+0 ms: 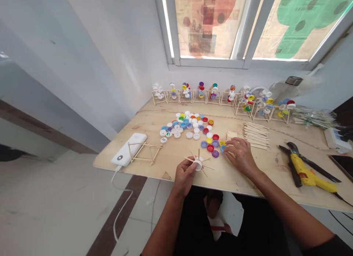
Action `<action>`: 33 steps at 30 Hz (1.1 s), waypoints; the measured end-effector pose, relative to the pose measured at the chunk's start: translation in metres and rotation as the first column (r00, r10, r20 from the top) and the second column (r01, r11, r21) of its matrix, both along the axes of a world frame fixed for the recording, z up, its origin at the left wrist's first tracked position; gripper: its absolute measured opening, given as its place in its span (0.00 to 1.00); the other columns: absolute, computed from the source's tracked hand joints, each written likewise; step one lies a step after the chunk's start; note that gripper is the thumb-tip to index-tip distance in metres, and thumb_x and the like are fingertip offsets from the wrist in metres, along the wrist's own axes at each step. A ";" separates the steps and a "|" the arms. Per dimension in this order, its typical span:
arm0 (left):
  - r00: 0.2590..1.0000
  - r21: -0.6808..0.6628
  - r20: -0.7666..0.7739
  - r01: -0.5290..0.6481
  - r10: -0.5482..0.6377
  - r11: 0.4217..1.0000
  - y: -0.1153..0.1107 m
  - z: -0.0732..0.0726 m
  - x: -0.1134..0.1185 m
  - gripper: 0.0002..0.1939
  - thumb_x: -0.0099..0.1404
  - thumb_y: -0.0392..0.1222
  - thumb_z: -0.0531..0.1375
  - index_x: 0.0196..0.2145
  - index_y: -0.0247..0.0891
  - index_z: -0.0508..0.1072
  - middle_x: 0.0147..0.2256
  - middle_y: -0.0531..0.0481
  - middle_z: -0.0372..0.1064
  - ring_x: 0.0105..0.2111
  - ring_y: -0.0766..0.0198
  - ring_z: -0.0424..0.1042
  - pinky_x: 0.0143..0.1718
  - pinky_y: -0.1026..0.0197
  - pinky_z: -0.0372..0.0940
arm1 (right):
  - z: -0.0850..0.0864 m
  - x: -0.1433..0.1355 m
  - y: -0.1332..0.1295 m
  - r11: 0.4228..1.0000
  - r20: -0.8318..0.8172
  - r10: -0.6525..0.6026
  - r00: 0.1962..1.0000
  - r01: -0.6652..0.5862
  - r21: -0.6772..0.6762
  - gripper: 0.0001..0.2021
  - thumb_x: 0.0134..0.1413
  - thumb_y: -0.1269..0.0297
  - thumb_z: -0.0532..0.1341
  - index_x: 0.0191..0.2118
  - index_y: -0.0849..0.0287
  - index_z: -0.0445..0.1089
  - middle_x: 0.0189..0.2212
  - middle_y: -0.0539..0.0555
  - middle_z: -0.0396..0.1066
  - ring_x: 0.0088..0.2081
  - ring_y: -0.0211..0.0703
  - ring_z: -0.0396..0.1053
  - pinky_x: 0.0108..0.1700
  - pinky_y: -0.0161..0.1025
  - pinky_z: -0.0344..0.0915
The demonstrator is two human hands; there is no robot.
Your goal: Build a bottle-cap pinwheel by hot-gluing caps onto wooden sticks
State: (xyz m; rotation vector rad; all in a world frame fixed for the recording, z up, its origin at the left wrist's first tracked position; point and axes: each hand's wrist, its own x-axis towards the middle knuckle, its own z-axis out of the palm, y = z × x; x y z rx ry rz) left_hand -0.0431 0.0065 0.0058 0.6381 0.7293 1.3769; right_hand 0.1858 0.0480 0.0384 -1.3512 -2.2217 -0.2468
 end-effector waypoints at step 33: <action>1.000 0.006 -0.026 -0.006 0.006 1.000 -0.001 0.005 0.005 0.15 0.46 0.43 0.69 0.31 0.35 0.74 0.29 0.51 0.72 0.29 0.66 0.71 0.35 0.63 0.64 | -0.021 -0.052 -0.022 0.972 0.035 -0.066 0.997 0.072 -0.223 0.10 0.60 0.66 0.53 0.35 0.57 0.72 0.35 0.57 0.69 0.38 0.47 0.63 0.38 0.41 0.55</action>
